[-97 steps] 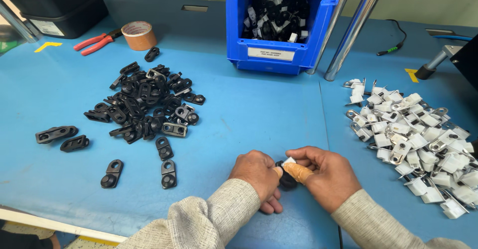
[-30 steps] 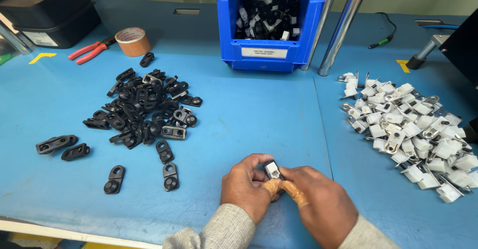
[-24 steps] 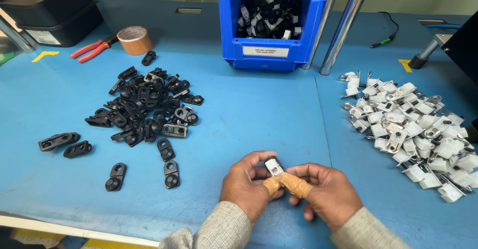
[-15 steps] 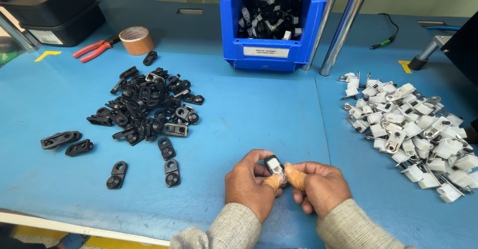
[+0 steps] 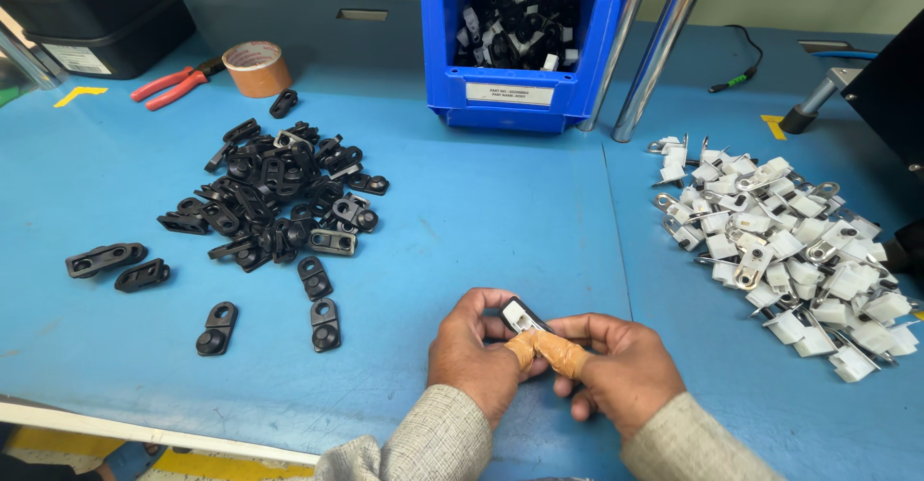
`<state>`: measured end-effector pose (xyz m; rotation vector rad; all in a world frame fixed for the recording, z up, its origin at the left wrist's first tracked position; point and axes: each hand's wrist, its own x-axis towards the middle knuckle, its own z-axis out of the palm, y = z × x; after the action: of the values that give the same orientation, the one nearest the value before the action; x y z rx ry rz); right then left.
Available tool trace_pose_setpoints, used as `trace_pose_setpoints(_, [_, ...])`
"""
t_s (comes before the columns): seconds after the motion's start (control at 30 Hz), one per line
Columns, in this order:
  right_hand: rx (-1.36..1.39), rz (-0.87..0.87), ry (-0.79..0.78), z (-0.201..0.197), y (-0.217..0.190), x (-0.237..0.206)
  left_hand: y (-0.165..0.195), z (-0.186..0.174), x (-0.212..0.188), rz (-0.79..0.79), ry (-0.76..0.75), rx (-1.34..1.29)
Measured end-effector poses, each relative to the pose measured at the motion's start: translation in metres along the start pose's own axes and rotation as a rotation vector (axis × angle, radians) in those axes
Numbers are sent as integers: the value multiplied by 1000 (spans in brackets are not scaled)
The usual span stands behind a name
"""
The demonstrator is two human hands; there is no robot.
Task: The person picks black rubber grommets from a pile and presses them one at a time into metal bracket housings, then places the assembled clamps onto a growing pile of finished white brackets on the right side of the workbench, repeating the assembly cycle throughout the clip.
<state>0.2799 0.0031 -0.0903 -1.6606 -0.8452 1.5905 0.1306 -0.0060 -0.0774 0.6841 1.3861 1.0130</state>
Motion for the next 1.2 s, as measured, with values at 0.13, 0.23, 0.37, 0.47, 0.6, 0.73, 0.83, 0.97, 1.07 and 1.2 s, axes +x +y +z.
trace_pose_setpoints(0.13, [24,-7,156,6,5,2,-1,10,-6,72,117,50])
trace_pose_setpoints(0.23, [83,-35,208,9,4,-2,-1,16,-8,98,163,91])
trace_pose_setpoints(0.37, [-111,-47,152,6,-11,-7,3,4,-2,81,26,257])
trace_pose_setpoints(0.47, [-381,-128,120,2,-21,-10,9,-12,3,4,-115,324])
trace_pose_setpoints(0.6, [-575,-256,64,-2,-27,-6,18,-21,5,-145,-196,212])
trace_pose_setpoints(0.73, [-52,-161,66,-1,-23,5,18,-18,-1,-337,-146,-243])
trace_pose_setpoints(0.83, [106,-99,4,0,-14,8,16,-16,-4,-344,-237,-375])
trace_pose_setpoints(0.97, [85,-35,11,-3,-10,10,17,-10,-6,-344,-271,-380])
trace_pose_setpoints(1.07, [156,31,16,-5,-11,14,19,-4,-8,-335,-263,-413])
trace_pose_setpoints(1.2, [206,-38,120,4,-5,23,21,8,-11,-293,-139,-325])
